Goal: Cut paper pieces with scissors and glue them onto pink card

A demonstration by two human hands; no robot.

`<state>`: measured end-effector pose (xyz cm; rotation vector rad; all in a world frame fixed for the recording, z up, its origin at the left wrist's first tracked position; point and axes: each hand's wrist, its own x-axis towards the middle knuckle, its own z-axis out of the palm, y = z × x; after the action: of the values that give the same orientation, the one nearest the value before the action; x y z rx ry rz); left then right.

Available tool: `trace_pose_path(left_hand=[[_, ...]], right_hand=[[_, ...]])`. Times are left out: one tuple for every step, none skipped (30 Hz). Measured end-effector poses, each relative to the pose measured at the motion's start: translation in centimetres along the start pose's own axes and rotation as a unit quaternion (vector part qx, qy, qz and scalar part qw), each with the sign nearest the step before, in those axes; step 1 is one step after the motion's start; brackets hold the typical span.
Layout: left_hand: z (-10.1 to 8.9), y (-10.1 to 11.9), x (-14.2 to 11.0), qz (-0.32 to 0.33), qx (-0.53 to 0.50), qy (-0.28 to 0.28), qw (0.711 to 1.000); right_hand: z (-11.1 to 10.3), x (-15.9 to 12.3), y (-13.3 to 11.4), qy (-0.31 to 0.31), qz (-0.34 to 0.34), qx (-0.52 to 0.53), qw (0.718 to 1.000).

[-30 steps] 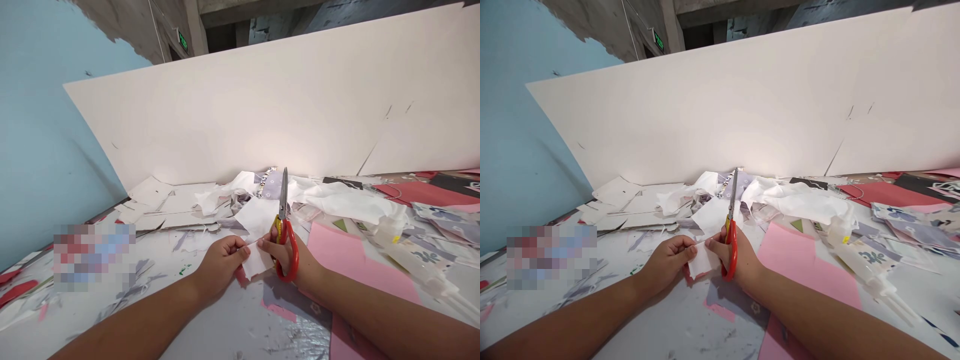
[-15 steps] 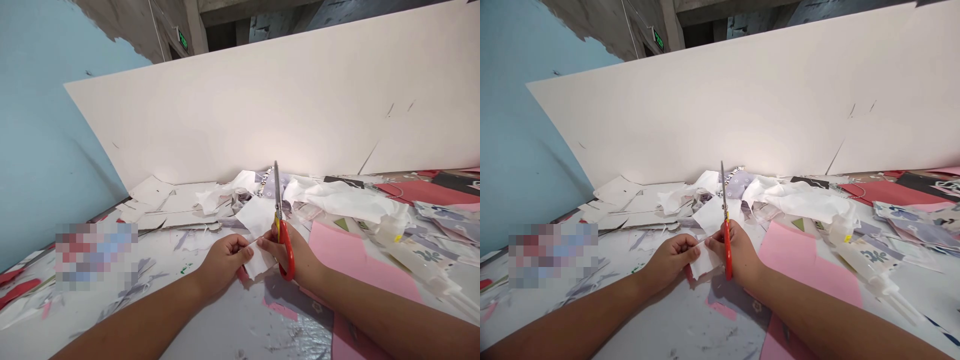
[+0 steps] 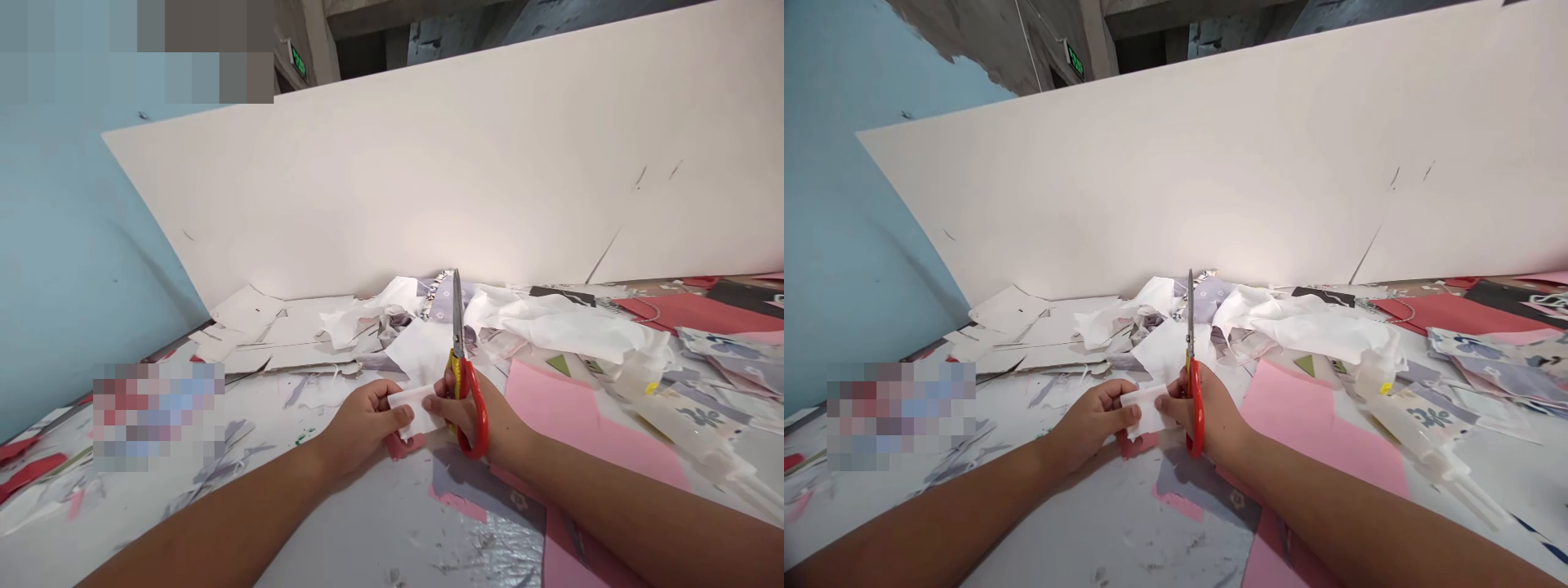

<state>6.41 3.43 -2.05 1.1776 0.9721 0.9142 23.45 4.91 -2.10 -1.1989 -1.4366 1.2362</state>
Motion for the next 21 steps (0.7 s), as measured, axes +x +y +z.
trace_pose_path(left_hand=[[-0.01, -0.05, 0.01, -0.002, -0.003, -0.007, 1.0], [-0.05, -0.14, 0.07, -0.002, -0.001, -0.01, 1.0], [-0.11, -0.25, 0.15, 0.0, 0.003, -0.01, 1.0], [-0.19, -0.36, 0.25, 0.005, 0.008, -0.005, 1.0], [-0.28, -0.45, 0.34, 0.011, 0.016, 0.002, 1.0], [-0.35, -0.52, 0.43, 0.018, 0.024, 0.01, 1.0], [-0.4, -0.56, 0.48, 0.023, 0.029, 0.017, 0.999], [-0.42, -0.56, 0.51, 0.028, 0.029, 0.023, 0.999], [-0.41, -0.51, 0.51, 0.03, 0.027, 0.026, 0.999], [-0.38, -0.44, 0.48, 0.03, 0.022, 0.029, 0.999], [-0.34, -0.34, 0.43, 0.028, 0.018, 0.031, 0.999], [-0.29, -0.23, 0.38, 0.024, 0.013, 0.035, 0.999], [-0.25, -0.13, 0.33, 0.019, 0.011, 0.036, 0.999], [-0.22, -0.05, 0.29, 0.015, 0.01, 0.036, 0.999], [-0.21, 0.01, 0.27, 0.011, 0.01, 0.033, 0.999], [-0.21, 0.04, 0.25, 0.01, 0.008, 0.028, 1.0], [-0.22, 0.05, 0.25, 0.008, 0.005, 0.02, 1.0], [-0.23, 0.05, 0.25, 0.007, 0.001, 0.012, 1.0], [-0.23, 0.05, 0.26, 0.007, -0.001, 0.006, 1.0], [-0.21, 0.06, 0.26, 0.006, -0.003, 0.003, 1.0], [-0.19, 0.07, 0.27, 0.007, -0.004, 0.001, 1.0]], right_hand=[[0.0, -0.01, 0.01, 0.003, 0.003, 0.0, 1.0], [0.0, -0.02, 0.05, 0.008, 0.004, 0.001, 1.0], [-0.02, -0.03, 0.1, 0.012, 0.003, 0.006, 1.0], [-0.04, -0.03, 0.15, 0.014, 0.001, 0.014, 1.0], [-0.07, -0.02, 0.21, 0.013, 0.0, 0.022, 1.0], [-0.09, -0.02, 0.27, 0.009, 0.0, 0.028, 1.0], [-0.12, -0.01, 0.32, 0.002, 0.0, 0.032, 0.999], [-0.13, 0.0, 0.36, -0.006, 0.0, 0.032, 0.999], [-0.14, 0.01, 0.4, -0.015, 0.0, 0.028, 1.0], [-0.13, 0.02, 0.42, -0.021, -0.001, 0.022, 1.0], [-0.11, 0.03, 0.42, -0.025, -0.003, 0.017, 1.0], [-0.09, 0.04, 0.41, -0.027, -0.005, 0.017, 0.999], [-0.06, 0.04, 0.37, -0.029, -0.008, 0.023, 0.999], [-0.03, 0.04, 0.31, -0.03, -0.011, 0.035, 0.999], [-0.01, 0.04, 0.23, -0.032, -0.012, 0.05, 0.998], [0.0, 0.04, 0.13, -0.032, -0.012, 0.064, 0.997], [0.0, 0.03, 0.02, -0.031, -0.011, 0.076, 0.997], [-0.02, 0.02, -0.09, -0.028, -0.009, 0.086, 0.996], [-0.04, 0.01, -0.19, -0.023, -0.008, 0.094, 0.995], [-0.06, -0.01, -0.26, -0.018, -0.007, 0.102, 0.995], [-0.08, -0.02, -0.3, -0.014, -0.008, 0.113, 0.993]])
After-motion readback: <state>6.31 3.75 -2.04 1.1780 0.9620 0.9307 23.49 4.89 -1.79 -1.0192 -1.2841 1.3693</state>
